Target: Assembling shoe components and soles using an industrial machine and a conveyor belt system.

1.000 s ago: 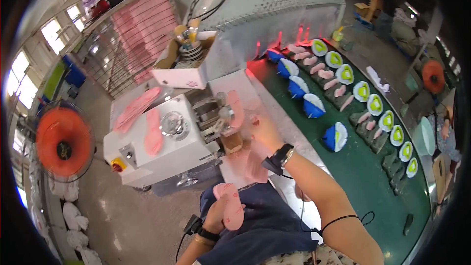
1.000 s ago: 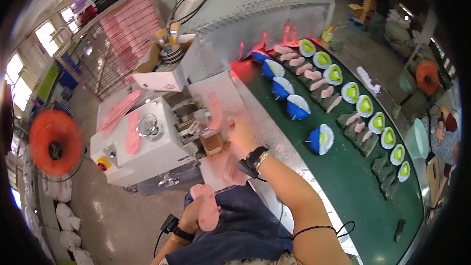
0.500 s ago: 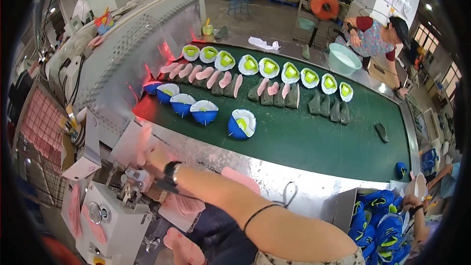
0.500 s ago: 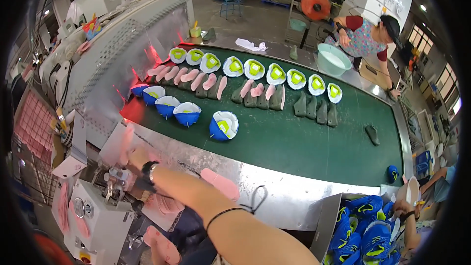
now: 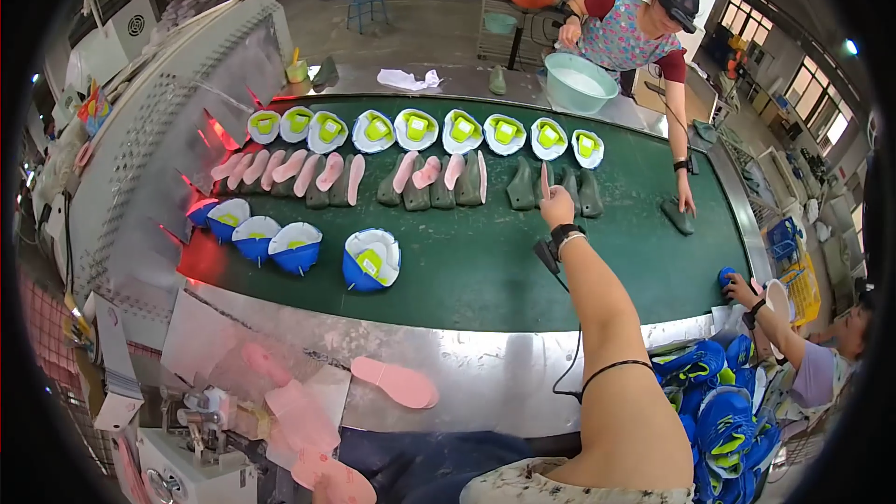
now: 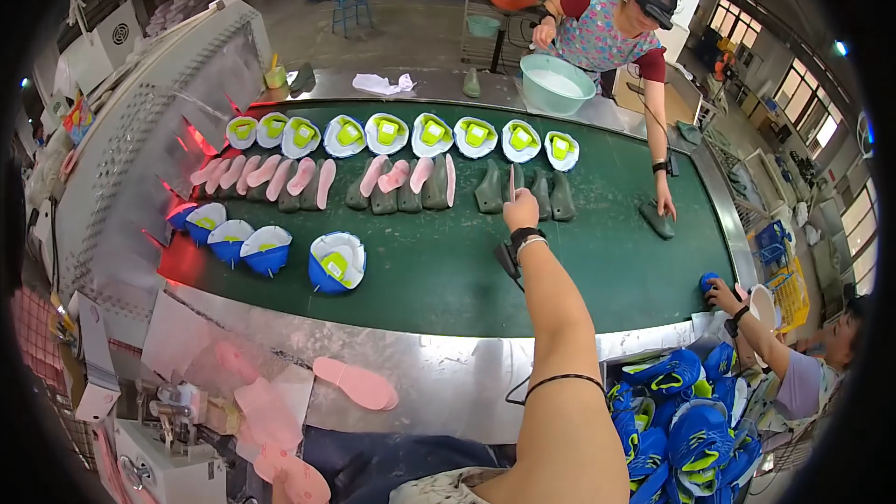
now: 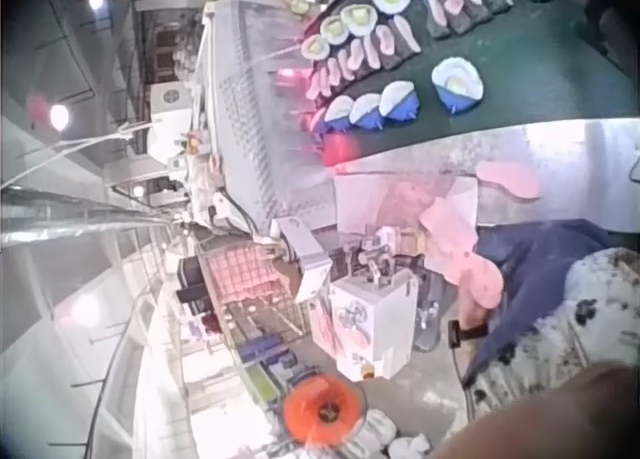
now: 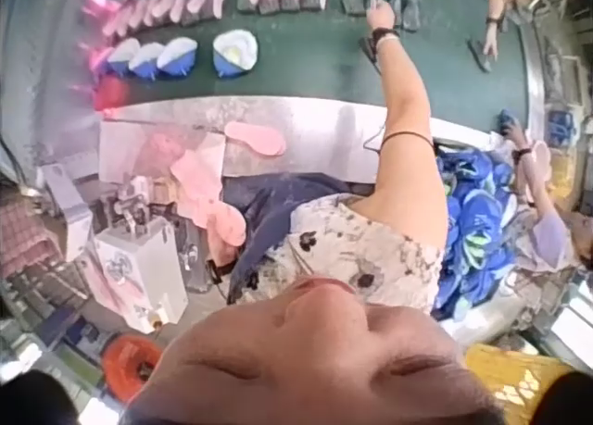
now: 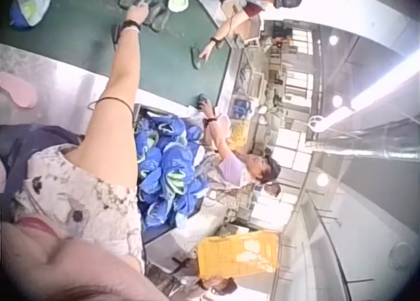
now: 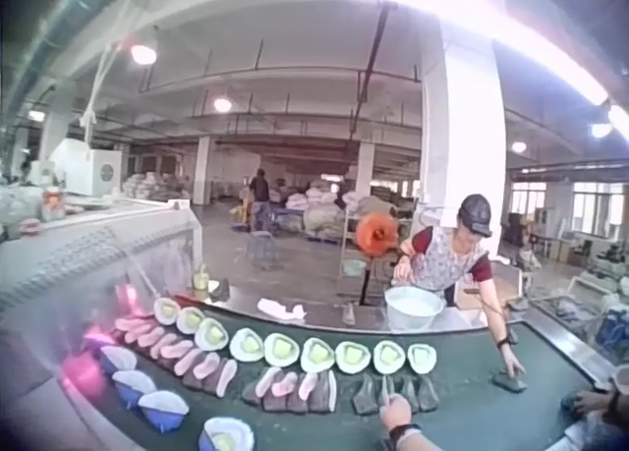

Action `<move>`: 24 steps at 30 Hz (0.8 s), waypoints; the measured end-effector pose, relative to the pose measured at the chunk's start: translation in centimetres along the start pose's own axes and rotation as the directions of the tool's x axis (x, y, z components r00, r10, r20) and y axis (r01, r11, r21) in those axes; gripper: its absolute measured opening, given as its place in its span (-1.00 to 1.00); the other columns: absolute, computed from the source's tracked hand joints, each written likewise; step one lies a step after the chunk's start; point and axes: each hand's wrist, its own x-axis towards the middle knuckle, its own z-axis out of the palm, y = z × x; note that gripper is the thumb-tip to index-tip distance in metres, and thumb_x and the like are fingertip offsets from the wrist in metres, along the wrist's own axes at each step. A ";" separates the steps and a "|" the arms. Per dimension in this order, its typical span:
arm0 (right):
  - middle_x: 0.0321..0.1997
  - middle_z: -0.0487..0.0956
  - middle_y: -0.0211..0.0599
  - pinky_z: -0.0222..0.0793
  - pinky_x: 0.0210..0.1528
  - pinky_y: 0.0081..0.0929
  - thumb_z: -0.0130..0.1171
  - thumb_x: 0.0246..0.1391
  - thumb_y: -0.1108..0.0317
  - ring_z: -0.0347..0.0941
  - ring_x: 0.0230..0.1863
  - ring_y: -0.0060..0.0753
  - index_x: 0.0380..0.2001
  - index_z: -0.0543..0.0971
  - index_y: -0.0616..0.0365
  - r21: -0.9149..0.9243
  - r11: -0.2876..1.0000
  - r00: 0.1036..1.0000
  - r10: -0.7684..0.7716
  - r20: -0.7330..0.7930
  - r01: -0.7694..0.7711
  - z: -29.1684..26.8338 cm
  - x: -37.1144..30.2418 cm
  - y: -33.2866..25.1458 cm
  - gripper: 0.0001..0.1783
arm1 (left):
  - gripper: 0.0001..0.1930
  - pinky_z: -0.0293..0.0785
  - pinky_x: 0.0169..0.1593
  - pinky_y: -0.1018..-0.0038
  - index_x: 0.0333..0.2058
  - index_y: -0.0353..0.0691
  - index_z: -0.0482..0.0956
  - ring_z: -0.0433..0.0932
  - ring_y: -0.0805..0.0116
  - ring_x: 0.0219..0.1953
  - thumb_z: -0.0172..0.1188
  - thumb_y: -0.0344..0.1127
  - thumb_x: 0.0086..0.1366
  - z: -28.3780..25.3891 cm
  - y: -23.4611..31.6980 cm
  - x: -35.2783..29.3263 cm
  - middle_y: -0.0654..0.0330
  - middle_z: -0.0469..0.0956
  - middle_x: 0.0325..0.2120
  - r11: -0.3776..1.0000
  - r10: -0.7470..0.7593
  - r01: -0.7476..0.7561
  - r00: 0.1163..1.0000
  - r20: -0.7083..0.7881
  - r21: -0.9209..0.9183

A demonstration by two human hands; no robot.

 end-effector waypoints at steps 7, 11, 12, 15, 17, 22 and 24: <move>-0.19 0.53 -0.01 0.39 -0.03 -0.21 0.08 -0.13 0.53 0.47 -0.12 0.01 -0.17 0.51 0.25 0.477 0.869 0.983 -0.175 0.055 0.128 4.0 -8.9 -14.1 -0.65 | -0.61 0.44 -0.35 0.41 -0.03 -0.11 0.43 0.45 0.31 -0.36 -0.07 0.05 0.41 -0.5 -1.3 0.7 0.24 0.49 -0.35 0.995 -0.067 0.054 0.984 -0.165 -0.081; -0.31 0.55 -0.14 0.36 -0.19 -0.24 0.11 0.12 0.14 0.47 -0.21 -0.15 -0.36 0.55 0.15 0.774 0.633 0.582 -0.624 0.521 -0.014 -3.8 -28.1 -25.7 -0.72 | -0.57 0.48 -0.27 0.31 0.07 -0.16 0.39 0.51 0.22 -0.26 -0.06 0.01 0.41 -4.3 -2.2 3.2 0.11 0.53 -0.22 0.986 0.146 -0.127 0.973 -0.179 0.110; -0.36 0.54 -0.12 0.35 -0.21 -0.24 0.05 0.17 0.11 0.47 -0.22 -0.13 -0.36 0.53 0.19 0.650 0.748 0.317 -0.588 0.744 -0.135 -6.9 -32.8 -27.4 -0.67 | -0.57 0.48 -0.27 0.31 0.07 -0.16 0.39 0.51 0.22 -0.26 -0.06 0.01 0.41 -3.1 -2.1 2.9 0.11 0.53 -0.22 0.985 0.150 -0.132 0.972 -0.181 0.108; -0.35 0.56 -0.06 0.40 -0.24 -0.19 0.02 0.17 0.20 0.51 -0.27 -0.01 -0.34 0.54 0.22 0.851 0.497 -0.025 -0.861 0.508 0.169 -11.1 -41.9 -29.2 -0.72 | -0.63 0.48 -0.19 0.30 0.07 -0.15 0.38 0.51 0.24 -0.22 0.03 -0.13 0.38 0.1 -1.1 1.6 0.06 0.51 -0.16 -0.105 0.722 -0.468 0.571 0.391 0.877; -0.37 0.56 -0.07 0.40 -0.27 -0.18 0.06 0.13 0.21 0.51 -0.30 -0.02 -0.37 0.54 0.21 0.872 0.488 0.045 -0.873 0.486 0.044 -10.9 -45.9 -29.1 -0.74 | -0.62 0.51 -0.15 0.45 0.02 -0.25 0.35 0.50 0.32 -0.24 -0.07 -0.07 0.43 0.3 -1.9 2.5 0.21 0.47 -0.26 0.709 0.704 -0.626 0.658 -0.269 0.325; -0.36 0.55 0.03 0.41 -0.20 -0.15 0.24 -0.22 0.30 0.51 -0.29 -0.01 -0.55 0.57 0.23 0.816 0.327 -0.023 -0.923 0.383 0.476 -5.7 -46.9 -30.0 -0.80 | -0.62 0.52 -0.23 0.30 -0.01 -0.30 0.39 0.55 0.19 -0.28 -0.11 -0.10 0.43 -2.2 -2.2 -0.4 0.14 0.50 -0.31 0.763 0.623 -0.586 0.779 -0.070 0.273; -0.49 0.53 0.00 0.43 -0.22 -0.23 0.14 -0.04 0.36 0.51 -0.27 0.04 -0.30 0.53 0.26 0.946 0.285 0.299 -0.926 0.229 0.157 -0.6 -46.5 -29.6 -0.76 | -0.58 0.54 -0.22 0.29 0.01 -0.30 0.37 0.56 0.19 -0.31 -0.14 -0.05 0.43 -1.7 -2.6 -1.2 0.14 0.49 -0.35 0.886 0.443 -0.455 0.887 -0.128 -0.087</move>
